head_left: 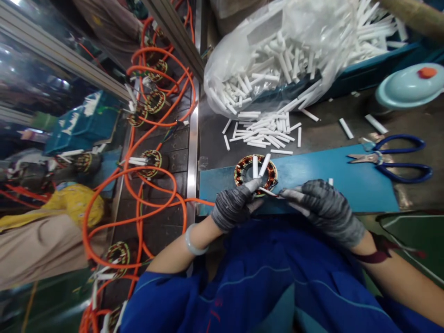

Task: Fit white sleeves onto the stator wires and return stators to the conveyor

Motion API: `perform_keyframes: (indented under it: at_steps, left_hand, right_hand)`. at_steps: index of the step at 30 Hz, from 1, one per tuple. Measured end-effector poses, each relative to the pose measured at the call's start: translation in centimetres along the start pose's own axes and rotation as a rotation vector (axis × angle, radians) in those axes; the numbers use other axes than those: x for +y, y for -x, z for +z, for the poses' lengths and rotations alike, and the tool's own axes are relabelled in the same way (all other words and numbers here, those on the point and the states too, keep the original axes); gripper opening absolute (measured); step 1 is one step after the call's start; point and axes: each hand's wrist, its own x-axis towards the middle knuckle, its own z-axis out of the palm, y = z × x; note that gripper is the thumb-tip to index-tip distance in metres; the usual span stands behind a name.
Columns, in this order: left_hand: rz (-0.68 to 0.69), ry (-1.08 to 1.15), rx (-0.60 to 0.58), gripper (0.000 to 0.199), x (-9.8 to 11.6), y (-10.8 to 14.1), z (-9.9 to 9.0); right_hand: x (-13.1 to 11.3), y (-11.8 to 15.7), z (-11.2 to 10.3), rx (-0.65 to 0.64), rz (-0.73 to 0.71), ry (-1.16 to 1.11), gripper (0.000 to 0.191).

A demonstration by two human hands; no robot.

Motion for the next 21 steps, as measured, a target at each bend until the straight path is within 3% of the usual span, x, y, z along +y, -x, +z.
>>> perform_keyframes:
  at_steps: [4, 7, 12, 14, 17, 21]
  left_hand:
    - [0.050, 0.003, 0.026, 0.042, 0.2, -0.2, 0.8]
    - [0.127, 0.017, 0.087, 0.028, 0.2, -0.3, 1.5]
    - [0.046, -0.107, 0.056, 0.024, 0.9, -0.5, 1.7]
    - [0.038, -0.154, 0.028, 0.024, 1.5, -0.8, 1.4]
    - [0.054, -0.160, 0.039, 0.026, 2.1, -1.3, 1.0]
    - [0.098, -0.200, 0.178, 0.023, 2.1, -1.3, 1.2]
  right_hand:
    - [-1.1, 0.2, 1.8, 0.136, -0.128, 0.290, 0.030]
    - [-2.1, 0.7, 2.6, 0.186, -0.139, 0.322, 0.032]
    - [-1.5, 0.8, 2.9, -0.026, 0.148, 0.071, 0.033]
    - [-0.6, 0.7, 3.1, -0.040, 0.213, 0.075, 0.036]
    - [0.1, 0.7, 3.2, 0.025, 0.128, 0.189, 0.036]
    - [-0.2, 1.1, 2.9, 0.143, -0.032, 0.336, 0.026]
